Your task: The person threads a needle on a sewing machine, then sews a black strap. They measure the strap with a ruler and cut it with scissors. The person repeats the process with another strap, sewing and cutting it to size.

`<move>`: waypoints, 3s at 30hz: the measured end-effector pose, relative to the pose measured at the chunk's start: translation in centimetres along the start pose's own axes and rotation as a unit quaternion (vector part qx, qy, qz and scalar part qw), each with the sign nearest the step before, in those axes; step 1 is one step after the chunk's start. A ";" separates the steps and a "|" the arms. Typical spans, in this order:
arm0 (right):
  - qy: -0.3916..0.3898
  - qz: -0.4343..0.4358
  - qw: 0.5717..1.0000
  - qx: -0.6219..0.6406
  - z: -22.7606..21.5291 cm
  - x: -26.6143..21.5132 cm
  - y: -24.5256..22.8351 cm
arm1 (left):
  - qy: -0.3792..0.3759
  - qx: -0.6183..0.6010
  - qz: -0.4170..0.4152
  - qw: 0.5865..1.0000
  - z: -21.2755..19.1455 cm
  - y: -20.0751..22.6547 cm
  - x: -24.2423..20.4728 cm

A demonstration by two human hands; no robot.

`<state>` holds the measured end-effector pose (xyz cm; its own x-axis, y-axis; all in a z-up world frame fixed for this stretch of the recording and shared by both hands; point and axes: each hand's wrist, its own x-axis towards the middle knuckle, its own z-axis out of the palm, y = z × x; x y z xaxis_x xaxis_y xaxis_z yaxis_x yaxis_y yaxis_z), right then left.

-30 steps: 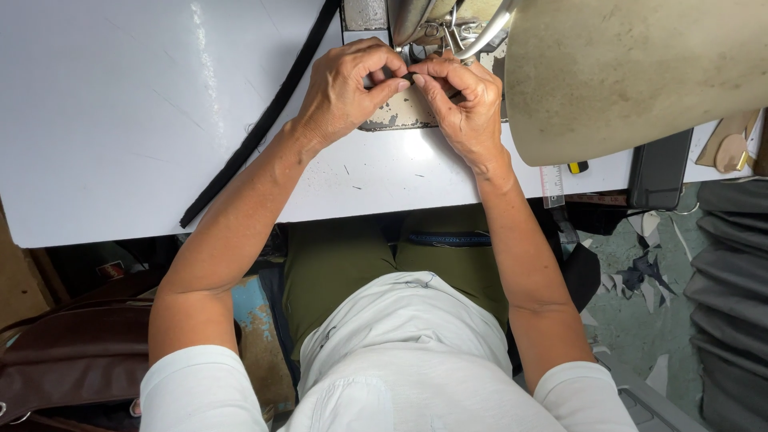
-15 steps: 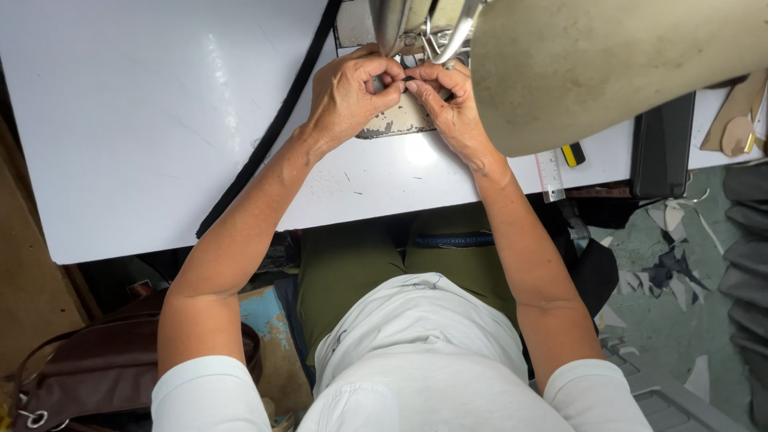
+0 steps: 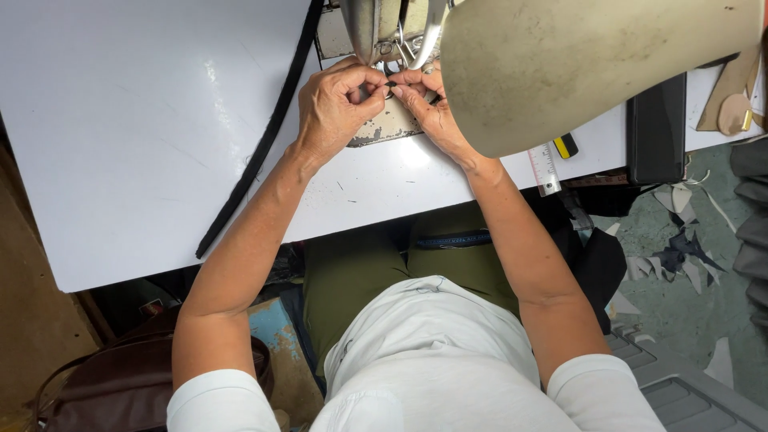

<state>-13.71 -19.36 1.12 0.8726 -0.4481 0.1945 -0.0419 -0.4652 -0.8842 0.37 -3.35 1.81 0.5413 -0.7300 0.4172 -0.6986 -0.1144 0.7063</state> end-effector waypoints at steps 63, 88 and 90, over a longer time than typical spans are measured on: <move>-0.052 -0.212 0.974 -0.058 0.9 1.5 -0.8 | -0.010 -0.094 0.077 0.993 -3.3 1.7 -0.7; -0.065 -0.226 0.970 -0.059 0.8 1.4 -1.2 | 0.004 -0.010 0.082 0.997 -1.8 -0.4 -1.2; -0.065 -0.252 0.963 -0.067 0.8 1.4 -1.2 | -0.005 -0.023 0.065 0.998 -1.9 -0.3 -1.2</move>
<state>-12.05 -18.83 2.13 0.8518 -0.0455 0.5219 0.3471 -0.6972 -0.6273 0.77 -1.19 2.18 0.4431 -0.7439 0.5004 -0.7396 0.0121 0.6729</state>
